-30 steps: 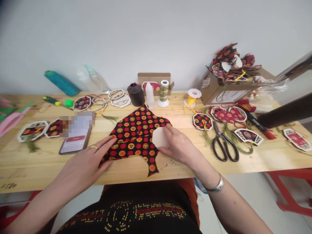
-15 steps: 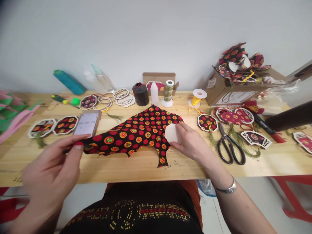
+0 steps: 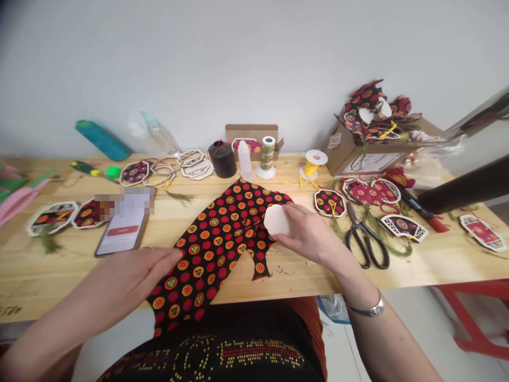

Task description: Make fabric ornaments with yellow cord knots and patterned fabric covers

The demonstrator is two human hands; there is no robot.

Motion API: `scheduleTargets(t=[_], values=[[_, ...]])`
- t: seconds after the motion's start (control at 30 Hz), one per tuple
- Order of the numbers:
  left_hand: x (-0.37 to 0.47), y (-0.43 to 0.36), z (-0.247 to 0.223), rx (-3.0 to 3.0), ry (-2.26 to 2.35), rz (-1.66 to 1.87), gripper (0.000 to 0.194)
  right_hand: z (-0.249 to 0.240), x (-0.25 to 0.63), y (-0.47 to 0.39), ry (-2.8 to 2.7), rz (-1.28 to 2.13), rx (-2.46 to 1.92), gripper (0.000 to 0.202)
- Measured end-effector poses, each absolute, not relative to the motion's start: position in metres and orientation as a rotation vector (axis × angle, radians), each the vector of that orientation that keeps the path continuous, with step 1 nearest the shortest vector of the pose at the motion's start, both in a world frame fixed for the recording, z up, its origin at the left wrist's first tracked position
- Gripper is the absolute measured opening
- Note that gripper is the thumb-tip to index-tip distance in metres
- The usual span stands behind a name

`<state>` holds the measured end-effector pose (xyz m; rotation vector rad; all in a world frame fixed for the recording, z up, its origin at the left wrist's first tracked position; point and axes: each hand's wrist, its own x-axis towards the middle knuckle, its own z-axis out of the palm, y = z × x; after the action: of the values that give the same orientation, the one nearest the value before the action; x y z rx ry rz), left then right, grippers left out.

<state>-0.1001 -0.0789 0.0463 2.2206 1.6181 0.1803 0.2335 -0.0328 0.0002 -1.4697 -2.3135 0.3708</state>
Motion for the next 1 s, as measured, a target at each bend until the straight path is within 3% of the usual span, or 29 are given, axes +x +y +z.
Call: scheduleTargets(t=[0.1,0.23,0.4,0.47,0.6,0.73,1.0], values=[[-0.085,-0.056,0.039,2.267,1.821,0.217,0.044,0.007,0.236,-0.035,-2.192,0.455,-1.416,0.051],[-0.073,-0.017,0.011,2.331,1.933,0.26,0.042,0.009,0.231,-0.042,-2.256,0.551,-1.394,0.053],[-0.065,0.002,-0.008,2.312,1.742,0.33,0.019,0.013,0.224,-0.054,-2.412,0.525,-1.38,0.05],[-0.06,-0.003,-0.005,2.17,1.649,0.467,0.016,0.016,0.224,-0.059,-2.454,0.572,-1.362,0.05],[-0.052,-0.014,0.004,1.516,1.49,0.718,0.029,0.02,0.226,-0.063,-2.499,0.635,-1.364,0.052],[-0.054,-0.015,0.007,0.859,1.194,0.717,0.036,0.019,0.228,-0.064,-2.502,0.676,-1.363,0.055],[-0.064,-0.015,0.014,0.661,1.152,0.841,0.031,0.025,0.236,-0.065,-2.476,0.797,-1.317,0.057]])
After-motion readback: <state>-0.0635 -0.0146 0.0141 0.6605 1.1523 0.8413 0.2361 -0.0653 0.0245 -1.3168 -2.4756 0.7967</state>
